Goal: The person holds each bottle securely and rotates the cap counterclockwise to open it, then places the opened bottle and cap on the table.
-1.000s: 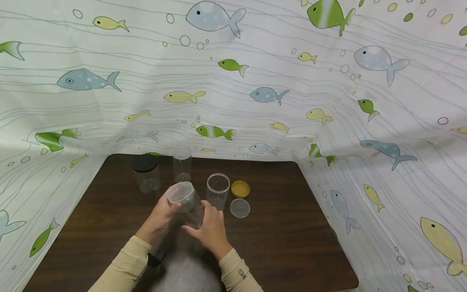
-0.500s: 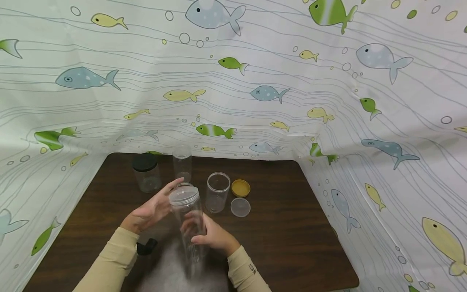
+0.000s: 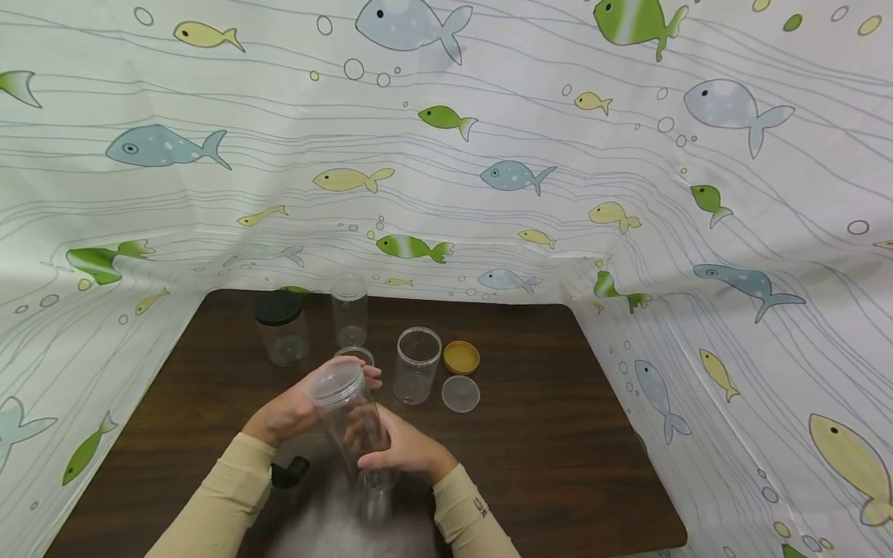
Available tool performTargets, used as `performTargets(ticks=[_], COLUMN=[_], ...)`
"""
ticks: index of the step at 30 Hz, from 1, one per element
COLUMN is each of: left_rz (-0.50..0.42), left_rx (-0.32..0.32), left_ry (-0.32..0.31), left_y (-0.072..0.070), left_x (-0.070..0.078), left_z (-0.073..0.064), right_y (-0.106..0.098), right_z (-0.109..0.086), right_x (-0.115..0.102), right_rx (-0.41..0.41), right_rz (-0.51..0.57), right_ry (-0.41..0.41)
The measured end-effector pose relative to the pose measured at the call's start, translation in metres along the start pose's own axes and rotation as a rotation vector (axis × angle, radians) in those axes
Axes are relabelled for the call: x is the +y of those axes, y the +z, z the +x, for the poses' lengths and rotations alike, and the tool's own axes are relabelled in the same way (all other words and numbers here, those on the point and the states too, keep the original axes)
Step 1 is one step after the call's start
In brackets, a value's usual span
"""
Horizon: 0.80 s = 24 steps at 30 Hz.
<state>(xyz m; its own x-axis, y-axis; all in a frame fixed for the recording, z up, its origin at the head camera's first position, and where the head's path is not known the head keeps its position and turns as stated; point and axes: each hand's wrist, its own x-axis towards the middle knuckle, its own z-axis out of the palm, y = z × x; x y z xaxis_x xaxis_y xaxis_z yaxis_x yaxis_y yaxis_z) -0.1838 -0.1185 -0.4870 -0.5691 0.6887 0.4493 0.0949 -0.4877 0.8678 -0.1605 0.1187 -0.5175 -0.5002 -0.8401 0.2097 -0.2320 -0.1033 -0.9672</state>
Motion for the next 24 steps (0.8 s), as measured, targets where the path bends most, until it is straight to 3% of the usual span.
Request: performTargets(ticks=[4,11,14,18,24], left_rz=[0.060,0.173,0.216,0.217,0.190], left_rx=[0.165,0.638,0.746,0.797,0.800], left_ry=[-0.003,-0.141,-0.180,-0.196,-0.172], left_y=[0.003,0.020,0.024,0.025,0.019], left_x=[-0.005,-0.011,-0.011,-0.009,-0.001], left_z=[0.000,0.010,0.017,0.021,0.017], right_y=[0.003,0.022,0.028,0.032,0.033], right_z=[0.000,0.010,0.016,0.021,0.017], right_x=[-0.003,0.004,0.009,0.013,0.017], right_rx=[0.196,0.656,0.790,0.873,0.824], right_rz=[-0.240,-1.007,-1.228,-1.287,-1.224], right_ry=[0.073,0.186,0.159,0.099,0.135])
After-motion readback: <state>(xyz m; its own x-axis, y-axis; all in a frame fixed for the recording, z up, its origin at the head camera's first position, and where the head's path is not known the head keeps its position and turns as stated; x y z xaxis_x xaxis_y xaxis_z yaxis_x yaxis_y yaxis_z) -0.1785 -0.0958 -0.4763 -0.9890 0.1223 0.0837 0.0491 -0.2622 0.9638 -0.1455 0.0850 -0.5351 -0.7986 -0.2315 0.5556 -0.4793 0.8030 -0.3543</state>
